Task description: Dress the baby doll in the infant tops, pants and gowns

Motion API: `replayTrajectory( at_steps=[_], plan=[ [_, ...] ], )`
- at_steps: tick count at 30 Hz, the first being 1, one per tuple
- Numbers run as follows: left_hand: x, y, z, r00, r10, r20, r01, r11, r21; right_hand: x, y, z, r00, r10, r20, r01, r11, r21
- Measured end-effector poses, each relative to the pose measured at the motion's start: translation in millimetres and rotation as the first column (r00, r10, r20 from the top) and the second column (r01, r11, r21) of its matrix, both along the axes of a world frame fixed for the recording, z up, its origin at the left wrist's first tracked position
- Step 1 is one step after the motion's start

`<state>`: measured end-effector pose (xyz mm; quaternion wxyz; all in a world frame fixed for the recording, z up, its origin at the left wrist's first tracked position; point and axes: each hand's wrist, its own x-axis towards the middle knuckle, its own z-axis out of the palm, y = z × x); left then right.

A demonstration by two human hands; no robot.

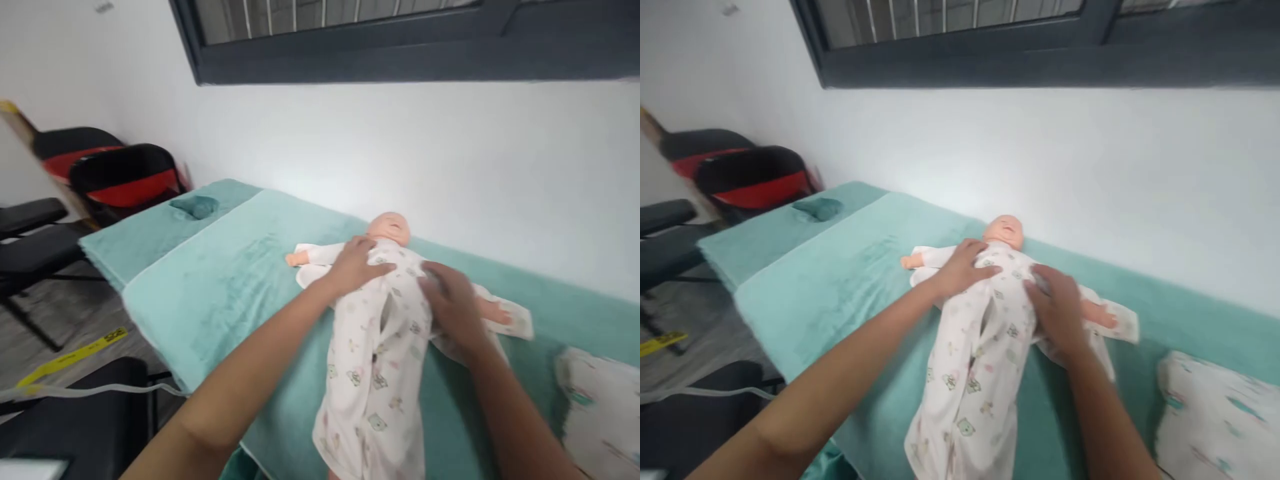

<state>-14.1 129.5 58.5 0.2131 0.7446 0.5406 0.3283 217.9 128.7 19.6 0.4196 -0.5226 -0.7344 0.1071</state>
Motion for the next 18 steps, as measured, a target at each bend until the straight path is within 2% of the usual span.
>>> replayTrajectory(
  at_steps=[1,4,6,8,11,14,16,18],
  plan=[
    [-6,-1,-0.2,1.000,-0.022,0.018,0.023,0.998,-0.058,0,-3,-0.1,0.999,0.046,0.001,-0.046,0.999,-0.026],
    [-16,0,7.5,0.995,-0.101,-0.005,0.098,0.978,-0.185,-8,0,0.0,0.997,0.052,-0.055,-0.061,0.984,-0.165],
    [-14,1,14.5,0.991,-0.113,-0.066,0.099,0.977,-0.187,-12,5,1.6,0.994,0.024,-0.104,-0.051,0.963,-0.264],
    [-9,3,18.8,0.983,-0.106,-0.150,0.086,0.987,-0.135,-13,9,4.7,0.989,0.031,-0.143,-0.075,0.946,-0.315],
    [-1,0,18.6,0.952,-0.147,-0.268,0.150,0.989,-0.010,-12,11,11.3,0.986,0.102,-0.135,-0.136,0.950,-0.282],
    [2,-9,14.0,0.935,-0.155,-0.318,0.189,0.979,0.081,-13,7,17.5,0.989,0.127,-0.081,-0.140,0.973,-0.181],
    [-2,-15,11.9,0.950,-0.121,-0.288,0.149,0.986,0.078,-13,0,19.6,0.987,0.140,-0.073,-0.150,0.979,-0.137],
    [-12,-20,12.3,0.964,-0.138,-0.227,0.144,0.989,0.013,-11,-11,19.1,0.988,0.129,-0.086,-0.143,0.975,-0.171]
  ],
)
